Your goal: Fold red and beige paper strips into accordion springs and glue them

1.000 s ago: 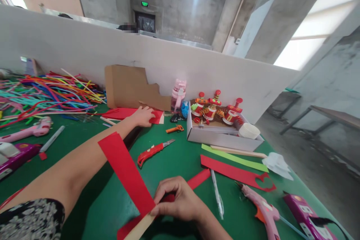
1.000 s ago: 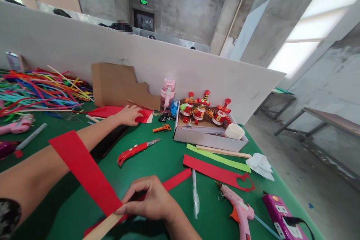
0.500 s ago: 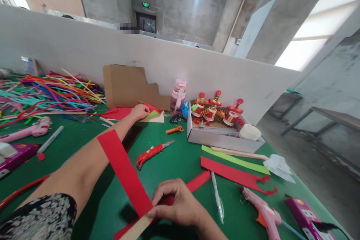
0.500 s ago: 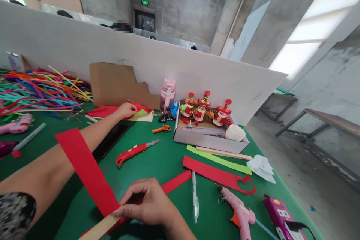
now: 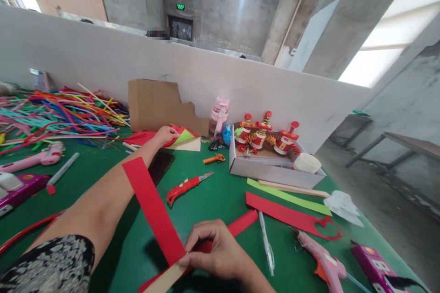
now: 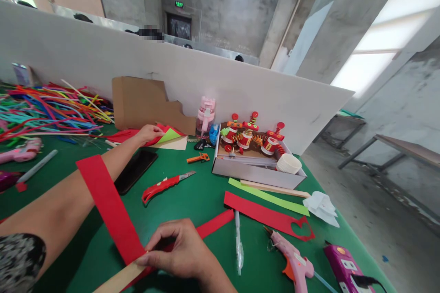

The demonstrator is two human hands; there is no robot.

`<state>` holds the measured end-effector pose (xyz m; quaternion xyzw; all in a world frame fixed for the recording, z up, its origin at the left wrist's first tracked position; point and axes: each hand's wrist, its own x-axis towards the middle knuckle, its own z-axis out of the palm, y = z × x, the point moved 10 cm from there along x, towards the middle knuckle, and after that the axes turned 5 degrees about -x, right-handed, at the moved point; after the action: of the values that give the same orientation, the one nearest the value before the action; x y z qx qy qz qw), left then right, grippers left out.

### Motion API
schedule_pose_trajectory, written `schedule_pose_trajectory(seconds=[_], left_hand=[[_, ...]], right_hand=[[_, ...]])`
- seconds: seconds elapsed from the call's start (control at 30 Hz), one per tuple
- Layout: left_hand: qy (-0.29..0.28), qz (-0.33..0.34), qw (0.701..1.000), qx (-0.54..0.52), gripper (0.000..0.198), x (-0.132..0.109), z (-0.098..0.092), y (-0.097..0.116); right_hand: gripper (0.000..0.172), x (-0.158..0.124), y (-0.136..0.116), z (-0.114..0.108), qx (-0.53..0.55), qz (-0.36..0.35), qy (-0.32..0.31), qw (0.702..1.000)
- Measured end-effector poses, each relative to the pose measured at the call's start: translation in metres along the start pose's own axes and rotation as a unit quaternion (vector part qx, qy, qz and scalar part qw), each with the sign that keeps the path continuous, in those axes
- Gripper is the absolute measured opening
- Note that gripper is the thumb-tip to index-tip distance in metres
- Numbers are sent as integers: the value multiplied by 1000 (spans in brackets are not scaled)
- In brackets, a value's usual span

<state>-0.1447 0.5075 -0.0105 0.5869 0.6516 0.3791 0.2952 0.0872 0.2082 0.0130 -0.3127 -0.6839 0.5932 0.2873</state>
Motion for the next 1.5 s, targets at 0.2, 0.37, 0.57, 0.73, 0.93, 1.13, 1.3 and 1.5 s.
schedule_pose_trajectory(seconds=[0.2, 0.37, 0.57, 0.73, 0.93, 1.13, 1.3, 1.5], left_hand=[[6, -27, 1000, 6, 29, -4, -2, -3], [35, -12, 999, -18, 18, -6, -12, 2], [48, -3, 998, -43, 18, -10, -15, 6], [51, -17, 998, -40, 16, -12, -17, 4], [21, -53, 998, -17, 34, -16, -12, -6], [22, -55, 998, -13, 23, -17, -13, -7], [27, -58, 998, -13, 22, -16, -14, -8], [32, -54, 998, -23, 33, -18, -16, -7]], right_hand=[[42, 0, -2, 1, -5, -7, -5, 1000], [43, 0, -2, 0, -5, -8, -5, 1000], [43, 0, -2, 0, -5, -3, -1, 1000], [42, 0, -1, 0, -7, 0, -3, 1000], [41, 1, 1, -1, -9, -9, 3, 1000], [40, 0, -1, -2, -12, -8, 3, 1000], [41, 0, -2, -1, -13, -10, 1, 1000], [41, 0, 0, -2, -17, -11, 9, 1000]])
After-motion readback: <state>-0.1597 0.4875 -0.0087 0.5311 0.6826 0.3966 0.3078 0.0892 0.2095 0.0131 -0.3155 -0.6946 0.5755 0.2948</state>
